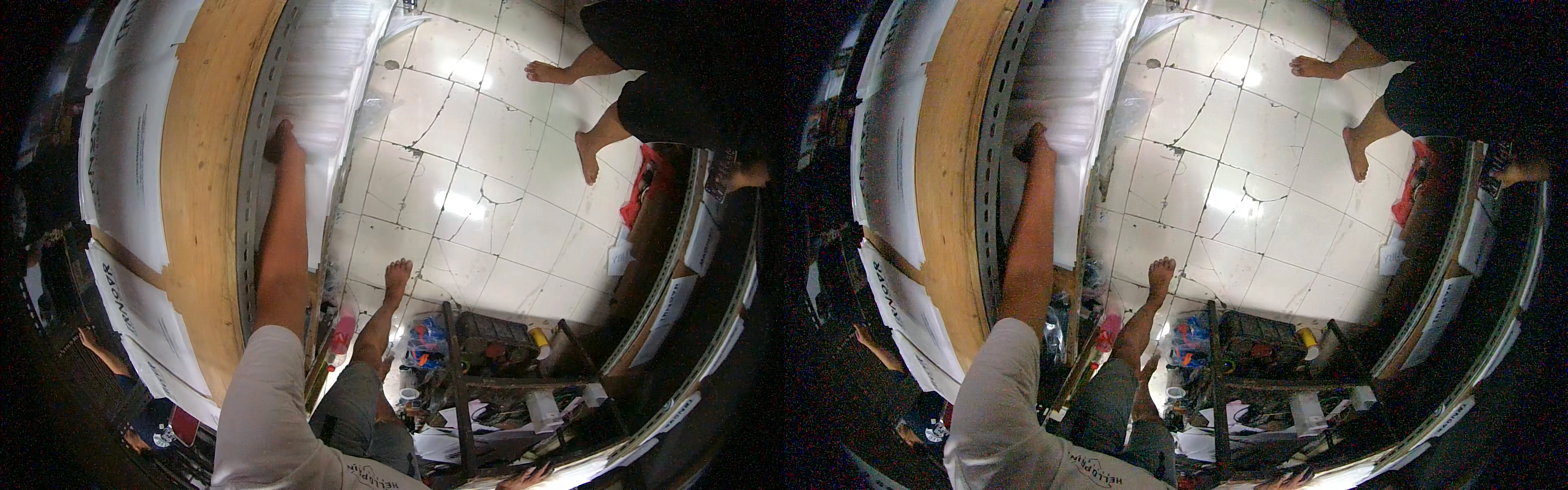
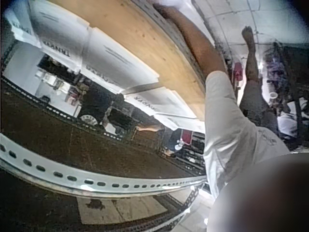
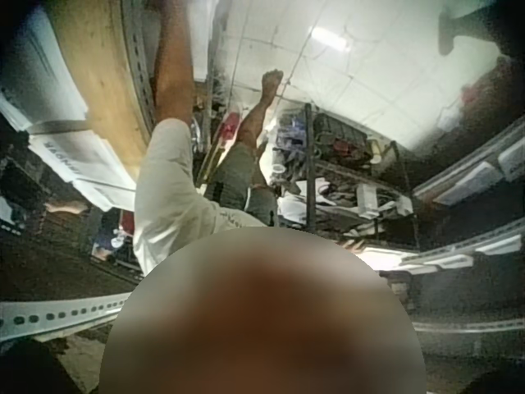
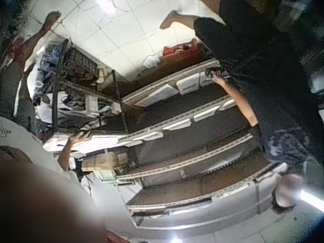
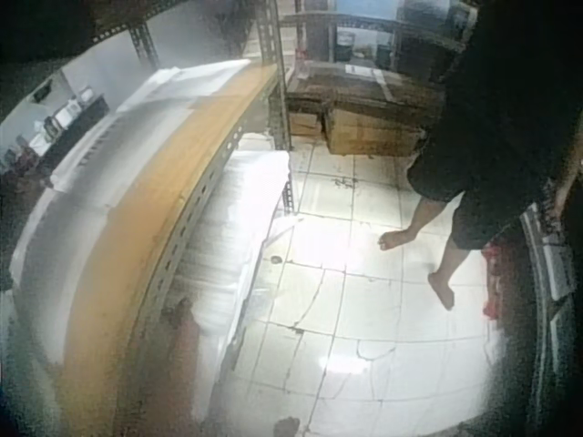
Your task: The person performs screen printing on plastic sleeves using a frame and squeegee, then stands up to gather and organize a stack of the printed items.
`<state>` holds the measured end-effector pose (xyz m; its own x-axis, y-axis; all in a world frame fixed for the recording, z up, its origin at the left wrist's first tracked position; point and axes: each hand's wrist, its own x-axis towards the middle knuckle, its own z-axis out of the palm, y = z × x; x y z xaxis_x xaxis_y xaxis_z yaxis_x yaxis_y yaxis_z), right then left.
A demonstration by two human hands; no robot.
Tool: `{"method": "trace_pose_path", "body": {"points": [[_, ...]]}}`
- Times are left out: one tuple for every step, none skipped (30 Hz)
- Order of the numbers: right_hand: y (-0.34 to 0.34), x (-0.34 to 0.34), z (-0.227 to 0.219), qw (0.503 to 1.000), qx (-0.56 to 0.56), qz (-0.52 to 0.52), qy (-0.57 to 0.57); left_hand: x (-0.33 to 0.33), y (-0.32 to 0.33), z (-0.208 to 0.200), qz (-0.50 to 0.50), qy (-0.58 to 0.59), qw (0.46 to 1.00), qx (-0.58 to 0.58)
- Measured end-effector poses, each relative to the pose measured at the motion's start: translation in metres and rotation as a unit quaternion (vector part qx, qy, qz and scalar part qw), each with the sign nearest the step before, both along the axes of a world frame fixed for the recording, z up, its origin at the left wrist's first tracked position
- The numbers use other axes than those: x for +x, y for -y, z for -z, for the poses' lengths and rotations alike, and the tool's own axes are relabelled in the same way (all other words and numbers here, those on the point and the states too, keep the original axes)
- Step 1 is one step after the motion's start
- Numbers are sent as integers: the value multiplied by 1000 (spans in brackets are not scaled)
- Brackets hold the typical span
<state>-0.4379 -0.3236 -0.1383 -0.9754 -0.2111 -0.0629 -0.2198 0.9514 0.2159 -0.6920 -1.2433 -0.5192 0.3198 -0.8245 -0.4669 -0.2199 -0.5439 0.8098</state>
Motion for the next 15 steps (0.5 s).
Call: {"method": "trace_pose_path", "body": {"points": [[-1, 1, 0, 1000, 8, 7, 4, 3, -1, 2, -2, -20, 1000, 7], [-2, 1, 0, 1000, 15, 13, 8, 6, 0, 4, -5, -37, 999, 13], [-2, 1, 0, 1000, 14, 6, 9, 9, 1, 6, -4, -51, 998, 19], [-2, 1, 1, 1000, 13, -2, 11, 11, 1, 8, -4, -61, 998, 22], [-3, 1, 1, 1000, 13, -9, 12, 14, 1, 11, -4, -69, 997, 25], [-3, 1, 1, 1000, 4, -17, 2, 16, 3, 14, -2, -75, 997, 26], [-4, 0, 2, 1000, -4, -26, -8, 19, 3, 18, -2, -81, 996, 26], [-4, 1, 3, 999, -13, -35, -18, 24, 3, 22, -3, -89, 996, 26], [-5, 1, 4, 999, -17, -36, -21, 28, 4, 28, -2, -97, 995, 25], [-7, 1, 5, 999, -20, -37, -25, 36, 4, 33, -2, -111, 994, 23], [-8, 2, 6, 999, -24, -37, -27, 46, 4, 38, -1, -126, 992, 22], [-10, 2, 7, 999, -18, -34, -27, 56, 5, 43, 0, -141, 990, 21], [-11, 3, 8, 999, -12, -29, -26, 68, 5, 48, 2, -157, 987, 20], [-12, 4, 9, 999, -7, -25, -25, 81, 5, 53, 5, -174, 985, 18], [-13, 5, 10, 999, -11, -27, -29, 95, 5, 58, 9, -189, 982, 15]]}}
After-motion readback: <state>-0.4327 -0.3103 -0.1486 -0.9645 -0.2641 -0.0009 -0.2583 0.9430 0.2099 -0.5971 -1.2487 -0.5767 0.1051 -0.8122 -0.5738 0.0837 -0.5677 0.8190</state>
